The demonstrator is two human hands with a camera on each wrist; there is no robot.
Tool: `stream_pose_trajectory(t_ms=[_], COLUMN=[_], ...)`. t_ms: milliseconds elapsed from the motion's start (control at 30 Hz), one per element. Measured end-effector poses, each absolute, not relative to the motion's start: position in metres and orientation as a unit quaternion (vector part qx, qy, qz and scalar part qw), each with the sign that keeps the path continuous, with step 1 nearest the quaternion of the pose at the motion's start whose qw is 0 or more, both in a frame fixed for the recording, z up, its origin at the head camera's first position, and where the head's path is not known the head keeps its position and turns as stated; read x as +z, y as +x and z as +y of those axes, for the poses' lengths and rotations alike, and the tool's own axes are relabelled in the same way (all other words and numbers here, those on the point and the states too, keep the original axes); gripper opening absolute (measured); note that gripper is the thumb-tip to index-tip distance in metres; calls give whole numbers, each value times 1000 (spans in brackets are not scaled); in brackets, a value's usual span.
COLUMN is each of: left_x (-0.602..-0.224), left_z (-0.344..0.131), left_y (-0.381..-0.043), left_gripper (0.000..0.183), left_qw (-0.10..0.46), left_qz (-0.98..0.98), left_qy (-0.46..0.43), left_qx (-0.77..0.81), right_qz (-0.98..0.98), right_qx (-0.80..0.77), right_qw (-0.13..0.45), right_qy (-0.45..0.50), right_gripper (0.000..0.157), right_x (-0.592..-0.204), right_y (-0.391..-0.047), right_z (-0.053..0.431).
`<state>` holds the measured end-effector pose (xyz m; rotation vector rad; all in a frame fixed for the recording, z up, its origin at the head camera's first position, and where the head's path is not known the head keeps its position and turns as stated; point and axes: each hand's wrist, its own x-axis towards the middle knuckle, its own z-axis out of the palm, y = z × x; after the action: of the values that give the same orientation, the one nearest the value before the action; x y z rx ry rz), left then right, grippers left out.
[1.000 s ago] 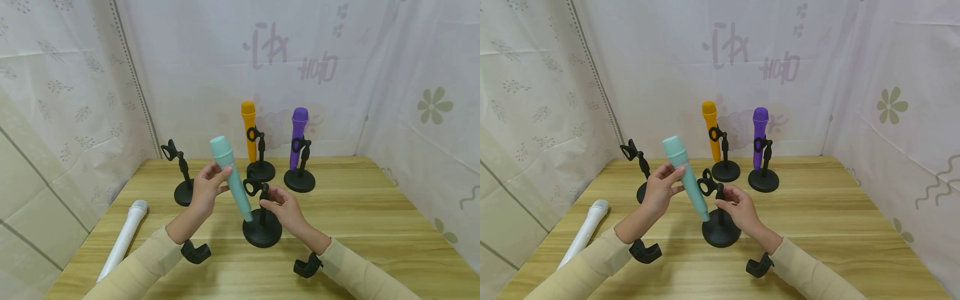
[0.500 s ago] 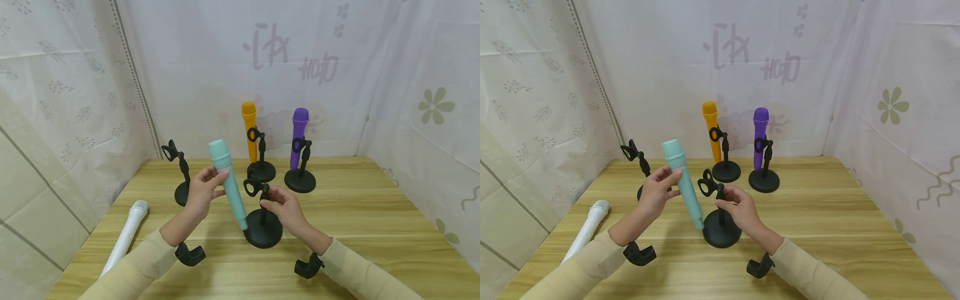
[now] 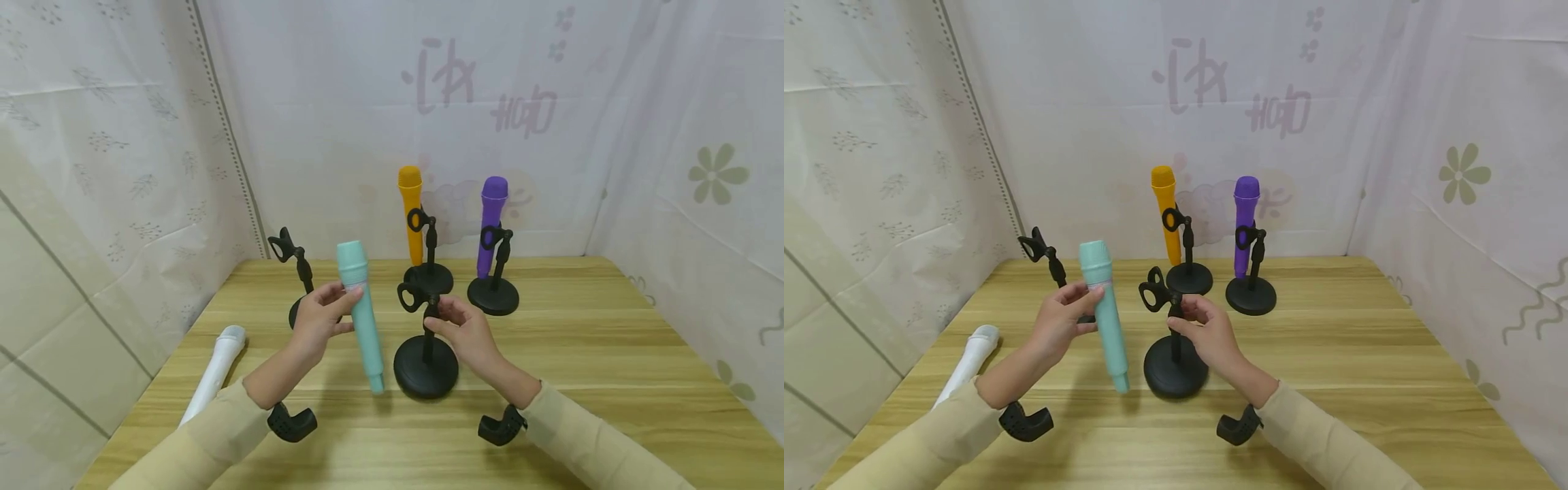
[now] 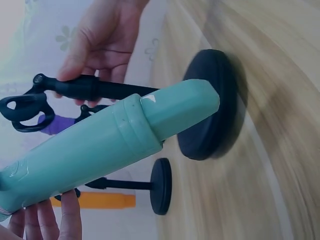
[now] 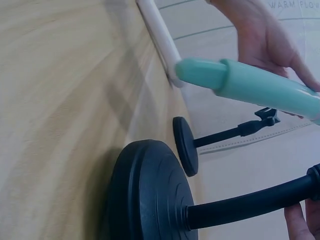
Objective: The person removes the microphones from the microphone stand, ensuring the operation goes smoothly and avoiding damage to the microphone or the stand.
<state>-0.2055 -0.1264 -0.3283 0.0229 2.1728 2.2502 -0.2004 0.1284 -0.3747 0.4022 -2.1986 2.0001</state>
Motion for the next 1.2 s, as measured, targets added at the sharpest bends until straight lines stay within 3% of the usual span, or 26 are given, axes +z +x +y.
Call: stream_pose_trajectory(t_ms=[1200], left_x=[-343], left_z=[-205], left_y=[-189], left_gripper=[63], left_qw=[146], left_qz=[776], left_qy=[-20], left_qx=[613], right_qz=[-692], right_qx=[708], right_qw=[53], right_qy=[131], right_gripper=[32], right_x=[-344], right_y=[-262], right_z=[90])
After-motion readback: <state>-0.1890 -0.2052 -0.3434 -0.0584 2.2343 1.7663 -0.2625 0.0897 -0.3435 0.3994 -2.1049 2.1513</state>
